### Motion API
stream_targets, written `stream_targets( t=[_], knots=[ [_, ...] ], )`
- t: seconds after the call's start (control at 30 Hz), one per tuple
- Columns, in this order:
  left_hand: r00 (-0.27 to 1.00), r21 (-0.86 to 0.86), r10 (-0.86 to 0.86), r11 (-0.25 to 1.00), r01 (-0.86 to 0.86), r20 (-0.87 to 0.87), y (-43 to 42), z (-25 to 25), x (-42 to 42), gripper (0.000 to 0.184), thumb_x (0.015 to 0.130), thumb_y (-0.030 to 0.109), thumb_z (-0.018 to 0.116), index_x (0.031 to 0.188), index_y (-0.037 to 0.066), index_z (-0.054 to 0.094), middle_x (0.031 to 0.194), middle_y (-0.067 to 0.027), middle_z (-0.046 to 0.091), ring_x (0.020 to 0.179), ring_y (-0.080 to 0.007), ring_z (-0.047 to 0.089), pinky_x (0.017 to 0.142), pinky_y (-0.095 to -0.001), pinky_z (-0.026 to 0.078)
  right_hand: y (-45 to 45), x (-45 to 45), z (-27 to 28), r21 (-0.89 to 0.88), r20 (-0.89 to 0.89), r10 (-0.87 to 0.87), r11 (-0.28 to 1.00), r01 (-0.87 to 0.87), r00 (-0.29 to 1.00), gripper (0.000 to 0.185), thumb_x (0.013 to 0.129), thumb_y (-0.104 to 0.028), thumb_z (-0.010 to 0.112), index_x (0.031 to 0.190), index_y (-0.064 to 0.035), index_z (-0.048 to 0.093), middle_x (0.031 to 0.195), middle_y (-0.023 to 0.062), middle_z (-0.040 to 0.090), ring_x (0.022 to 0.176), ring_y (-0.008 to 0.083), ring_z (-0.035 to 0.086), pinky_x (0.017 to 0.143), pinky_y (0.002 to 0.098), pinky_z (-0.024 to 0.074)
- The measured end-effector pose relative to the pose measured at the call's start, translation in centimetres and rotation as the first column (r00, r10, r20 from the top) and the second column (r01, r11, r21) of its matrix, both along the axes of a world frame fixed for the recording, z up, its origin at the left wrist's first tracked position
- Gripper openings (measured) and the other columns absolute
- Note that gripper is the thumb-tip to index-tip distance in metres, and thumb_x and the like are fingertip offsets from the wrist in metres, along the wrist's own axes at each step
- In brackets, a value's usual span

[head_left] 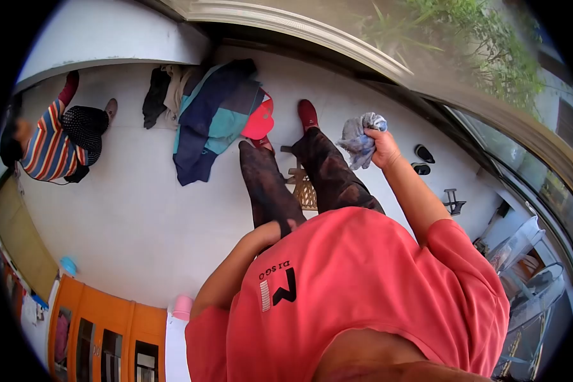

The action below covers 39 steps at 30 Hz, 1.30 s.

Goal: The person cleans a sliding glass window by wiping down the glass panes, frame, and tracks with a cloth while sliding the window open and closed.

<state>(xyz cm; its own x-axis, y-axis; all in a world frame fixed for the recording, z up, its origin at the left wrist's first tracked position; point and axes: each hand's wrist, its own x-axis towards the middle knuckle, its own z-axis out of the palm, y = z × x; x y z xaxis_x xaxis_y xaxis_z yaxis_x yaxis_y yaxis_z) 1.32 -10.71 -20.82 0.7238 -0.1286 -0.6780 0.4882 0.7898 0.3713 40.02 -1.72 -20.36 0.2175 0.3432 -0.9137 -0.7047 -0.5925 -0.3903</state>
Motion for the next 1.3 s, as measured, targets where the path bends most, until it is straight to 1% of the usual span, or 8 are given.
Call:
stream_targets(
  t=[0.2,0.3,0.6,0.8,0.93,1.07,1.2,1.3],
  knots=[
    [0.992,0.604,-0.111,0.795,0.055,0.055,-0.6,-7.2,11.8,0.048,0.079,0.033,0.075,0.121,0.012,0.064,0.109,-0.0162,0.067,0.105,-0.0366,0.064,0.088,-0.0422,0.052,1.4,-1.9,1.3,0.038,0.019,0.016,0.999,-0.017,1.0,0.03,0.088,0.001,0.056,0.117,0.0004,0.059,0.111,0.0152,0.067,0.102,0.0317,0.066,0.093,0.0468,0.0532],
    [0.938,0.789,-0.261,0.614,-0.022,0.229,-1.6,-6.8,15.2,0.031,0.083,0.028,0.067,0.107,0.01,0.063,0.116,-0.0175,0.065,0.109,-0.0372,0.062,0.091,-0.0454,0.05,3.0,-2.8,0.1,0.042,-0.053,0.032,0.999,-0.03,0.998,0.029,0.088,0.001,0.056,0.118,0.0013,0.059,0.113,0.0158,0.067,0.104,0.0317,0.066,0.095,0.0474,0.0527],
    [0.944,0.476,-0.329,0.827,0.3,-0.023,-2.7,-7.6,17.4,0.027,0.089,0.024,0.052,0.107,0.012,0.07,0.103,-0.0189,0.07,0.099,-0.0372,0.068,0.087,-0.0455,0.053,10.3,-5.5,-10.8,0.117,-0.143,0.232,0.969,-0.216,0.962,0.027,0.088,0.002,0.058,0.114,0.0004,0.062,0.109,0.0145,0.068,0.1,0.0314,0.067,0.093,0.0479,0.054],
    [0.828,0.501,-0.489,0.662,0.558,-0.276,-0.9,-19.4,18.5,0.027,0.09,0.023,0.051,0.107,0.013,0.07,0.105,-0.0185,0.07,0.101,-0.0362,0.068,0.088,-0.0452,0.053,8.2,-2.8,-17.2,0.092,-0.198,0.251,0.967,-0.237,0.947,0.029,0.09,-0.001,0.056,0.118,0.0014,0.059,0.114,0.0155,0.066,0.104,0.0315,0.065,0.095,0.0462,0.0529],
    [0.923,0.613,-0.035,0.737,0.284,-0.384,7.7,-21.7,16.6,0.029,0.091,0.018,0.057,0.118,0.01,0.061,0.12,-0.0151,0.06,0.115,-0.0343,0.056,0.095,-0.0461,0.047,5.3,-0.2,-22.2,0.038,-0.264,0.218,0.976,-0.216,0.94,0.039,0.09,-0.01,0.056,0.127,0.0025,0.054,0.124,0.0185,0.063,0.116,0.036,0.059,0.107,0.0498,0.0432],
    [0.651,0.894,0.741,0.391,-0.217,-0.166,10.3,-24.8,13.6,0.024,0.09,0.008,0.061,0.114,0.005,0.06,0.108,-0.0149,0.065,0.101,-0.0334,0.061,0.09,-0.0399,0.049,4.3,-0.1,-26.1,-0.074,-0.352,0.043,0.995,-0.074,0.935,0.044,0.088,-0.01,0.053,0.129,0.0034,0.052,0.126,0.0208,0.061,0.121,0.0388,0.056,0.111,0.0515,0.0381],
    [0.324,0.658,0.932,0.347,-0.668,-0.162,13.2,-25.2,13.4,0.021,0.096,0.008,0.058,0.116,0.001,0.06,0.108,-0.0107,0.067,0.1,-0.0196,0.064,0.092,-0.0313,0.049,4.3,-1.2,-29.2,-0.057,-0.561,0.021,0.996,-0.065,0.827,0.047,0.086,-0.011,0.053,0.131,0.0028,0.051,0.131,0.0202,0.06,0.121,0.0377,0.057,0.112,0.0492,0.0374],
    [0.467,0.664,0.876,0.419,-0.619,-0.117,15.8,-23.1,12.6,0.021,0.097,0.008,0.057,0.116,-0.001,0.06,0.11,-0.0099,0.067,0.102,-0.0154,0.063,0.093,-0.0305,0.049,5.7,-1.9,-30.9,-0.049,-0.585,0.119,0.982,-0.182,0.802,0.048,0.085,-0.011,0.055,0.132,0.0007,0.051,0.128,0.0192,0.061,0.12,0.0369,0.058,0.109,0.0483,0.0398]
  ],
)
